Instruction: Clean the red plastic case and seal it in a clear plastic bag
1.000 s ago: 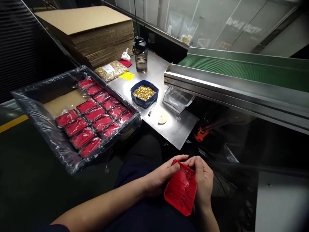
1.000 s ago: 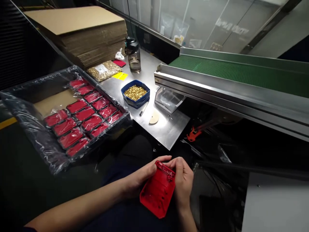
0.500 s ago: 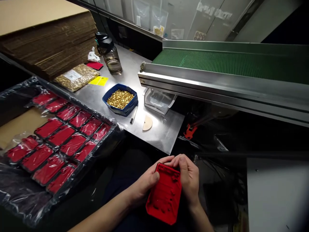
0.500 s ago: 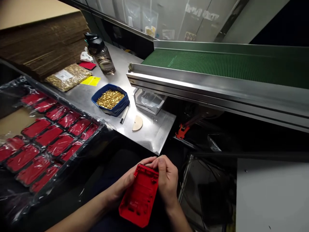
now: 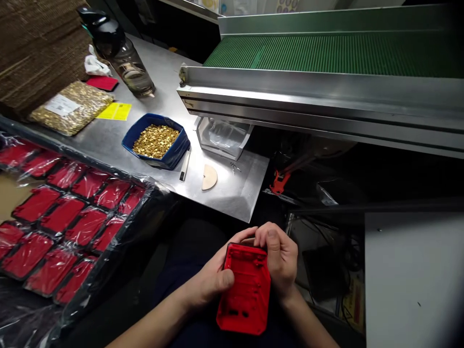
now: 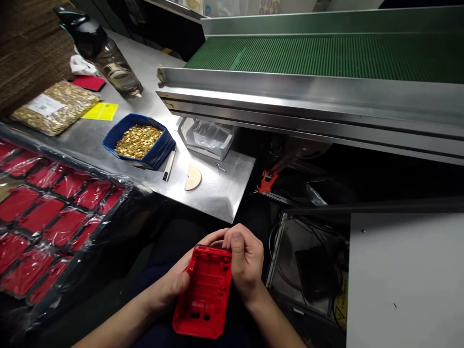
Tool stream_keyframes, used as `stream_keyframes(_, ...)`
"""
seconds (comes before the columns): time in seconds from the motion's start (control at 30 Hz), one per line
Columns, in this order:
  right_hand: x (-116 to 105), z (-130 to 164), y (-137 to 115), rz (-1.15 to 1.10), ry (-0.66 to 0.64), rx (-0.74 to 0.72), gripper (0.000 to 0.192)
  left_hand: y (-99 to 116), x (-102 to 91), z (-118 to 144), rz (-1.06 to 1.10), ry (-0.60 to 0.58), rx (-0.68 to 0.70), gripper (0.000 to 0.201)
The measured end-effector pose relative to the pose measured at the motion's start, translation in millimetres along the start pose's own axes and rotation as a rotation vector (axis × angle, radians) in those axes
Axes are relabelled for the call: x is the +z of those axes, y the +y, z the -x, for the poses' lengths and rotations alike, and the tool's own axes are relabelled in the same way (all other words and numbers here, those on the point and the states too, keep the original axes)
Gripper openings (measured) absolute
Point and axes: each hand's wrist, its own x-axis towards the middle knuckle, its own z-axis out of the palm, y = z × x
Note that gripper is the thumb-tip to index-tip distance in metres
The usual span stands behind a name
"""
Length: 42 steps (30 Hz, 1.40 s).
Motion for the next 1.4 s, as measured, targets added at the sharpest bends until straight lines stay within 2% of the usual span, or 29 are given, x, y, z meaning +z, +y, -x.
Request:
stream_keyframes(0.1,0.5,2.1,2.5,0.011,0.059,-0.004,0.042,-1.0,-0.8,-0.2,-0.003,0.012,-0.028,0.101)
stream_keyframes(0.27,-2.5,3.4,4.0,0.019,-0.006,-0.029,0.041,-1.5,-2.1,-3.1,0.023,0.003,-0.053,0.103)
stream_keyframes(0.43,-4.9,2.9,5.6,0.089,0.117,-0.024,0.041,-1.6,-4.0,-6.1,0.043,-0.009,-0.087,0.106)
stream_keyframes(0.63,-3.1,-7.0,1.0,0.004,-0.158,0.009,0.041,3.1,-6.8,-6.9,0.088,-0.022,-0.045,0.105)
stream_keyframes(0.87,6.2,-10.1,6.5,0.038,-0.138,0.107,0.042,-1.2,-19.4,0.2,0.144,0.014,-0.087,0.115)
stream_keyframes(1.03,13.1,-11.6,3.8,0.018,-0.198,0.124,0.043,-1.0,-23.0,1.8,0.163,0.023,-0.035,0.116)
stream_keyframes(1.17,16.4,-11.5,5.5,0.014,-0.135,0.153,0.041,0.0,-25.8,1.2,0.176,0.015,-0.07,0.119)
stream_keyframes(1.23,17.4,-11.3,5.9,0.024,-0.106,0.144,0.04,0.8,-27.0,1.4,0.179,0.023,-0.079,0.118)
stream_keyframes(1.4,19.9,-11.0,3.4,0.032,-0.148,0.083,0.04,2.2,-26.9,3.1,0.195,0.046,-0.042,0.112)
